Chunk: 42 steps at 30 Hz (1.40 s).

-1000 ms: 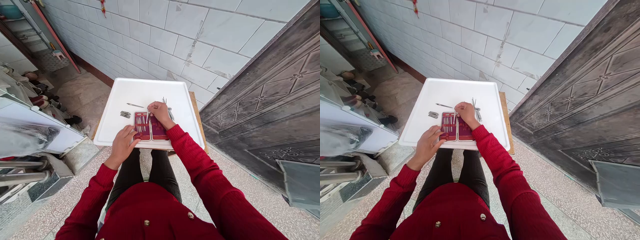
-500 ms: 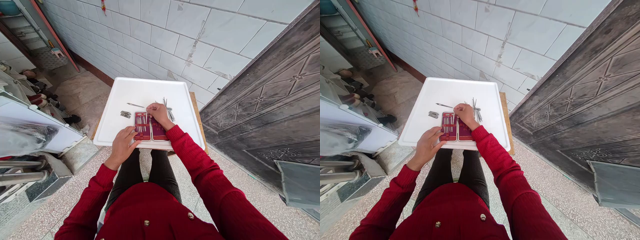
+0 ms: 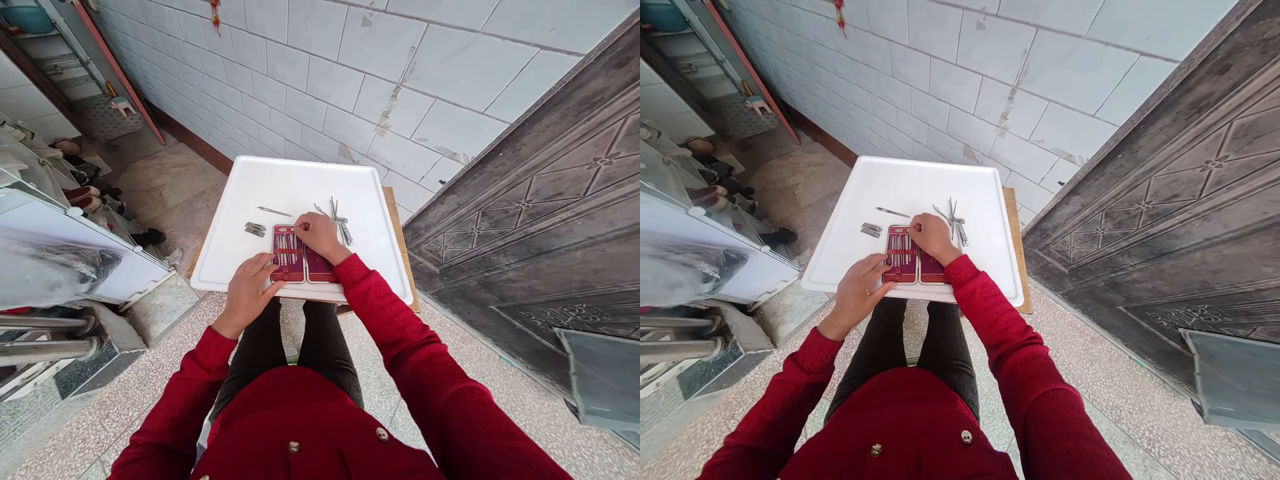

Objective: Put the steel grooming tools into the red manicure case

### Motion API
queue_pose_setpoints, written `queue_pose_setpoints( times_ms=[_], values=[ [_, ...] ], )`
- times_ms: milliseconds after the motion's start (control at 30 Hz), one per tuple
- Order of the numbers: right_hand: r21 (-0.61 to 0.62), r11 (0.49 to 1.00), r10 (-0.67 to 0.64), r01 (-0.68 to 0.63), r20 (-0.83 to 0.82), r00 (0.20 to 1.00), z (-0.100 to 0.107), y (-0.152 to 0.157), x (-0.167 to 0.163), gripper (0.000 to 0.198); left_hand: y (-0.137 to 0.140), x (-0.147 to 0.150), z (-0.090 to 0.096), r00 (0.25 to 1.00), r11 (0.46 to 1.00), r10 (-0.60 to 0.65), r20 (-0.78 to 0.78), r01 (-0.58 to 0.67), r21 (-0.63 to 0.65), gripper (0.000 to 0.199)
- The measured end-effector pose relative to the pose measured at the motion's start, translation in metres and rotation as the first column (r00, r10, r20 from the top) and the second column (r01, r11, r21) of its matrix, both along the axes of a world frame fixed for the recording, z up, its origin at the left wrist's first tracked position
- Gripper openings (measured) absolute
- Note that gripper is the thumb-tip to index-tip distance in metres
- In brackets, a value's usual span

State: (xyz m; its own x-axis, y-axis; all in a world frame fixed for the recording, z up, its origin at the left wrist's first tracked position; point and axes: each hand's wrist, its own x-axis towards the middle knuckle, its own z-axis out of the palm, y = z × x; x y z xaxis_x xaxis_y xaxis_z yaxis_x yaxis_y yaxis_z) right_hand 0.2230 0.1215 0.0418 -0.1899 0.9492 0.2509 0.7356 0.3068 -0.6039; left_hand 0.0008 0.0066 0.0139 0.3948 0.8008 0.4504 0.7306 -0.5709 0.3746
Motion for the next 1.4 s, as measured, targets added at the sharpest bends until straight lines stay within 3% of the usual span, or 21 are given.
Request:
queue_pose_setpoints(
  times_ms=[433,700,1000,1233,1400],
  values=[
    [-0.009,0.999,0.048,-0.047,0.195,0.98,0.009,-0.01,-0.004,0.012,-0.001,0.002,0.001,1.0,1.0,-0.013,0.015,0.013,0.017,0.034],
    [0.031,0.999,0.002,-0.007,0.151,0.989,0.011,-0.004,-0.006,0.019,-0.002,0.001,-0.003,1.0,1.0,-0.017,-0.009,0.017,0.023,0.035],
    [-0.049,0.998,0.055,-0.037,0.457,0.888,0.037,0.041,-0.047,0.023,-0.001,0.0,-0.007,1.0,1.0,-0.007,0.003,0.007,0.022,0.034],
    [-0.087,0.996,0.059,-0.01,0.587,0.807,0.025,0.08,-0.071,0.026,-0.002,0.0,-0.01,1.0,1.0,-0.006,-0.009,0.006,0.024,0.032],
    [-0.144,0.989,0.091,-0.023,0.491,0.866,0.017,0.104,-0.069,0.018,-0.002,0.0,-0.012,1.0,0.998,-0.003,-0.018,0.004,0.063,0.033]
  ],
)
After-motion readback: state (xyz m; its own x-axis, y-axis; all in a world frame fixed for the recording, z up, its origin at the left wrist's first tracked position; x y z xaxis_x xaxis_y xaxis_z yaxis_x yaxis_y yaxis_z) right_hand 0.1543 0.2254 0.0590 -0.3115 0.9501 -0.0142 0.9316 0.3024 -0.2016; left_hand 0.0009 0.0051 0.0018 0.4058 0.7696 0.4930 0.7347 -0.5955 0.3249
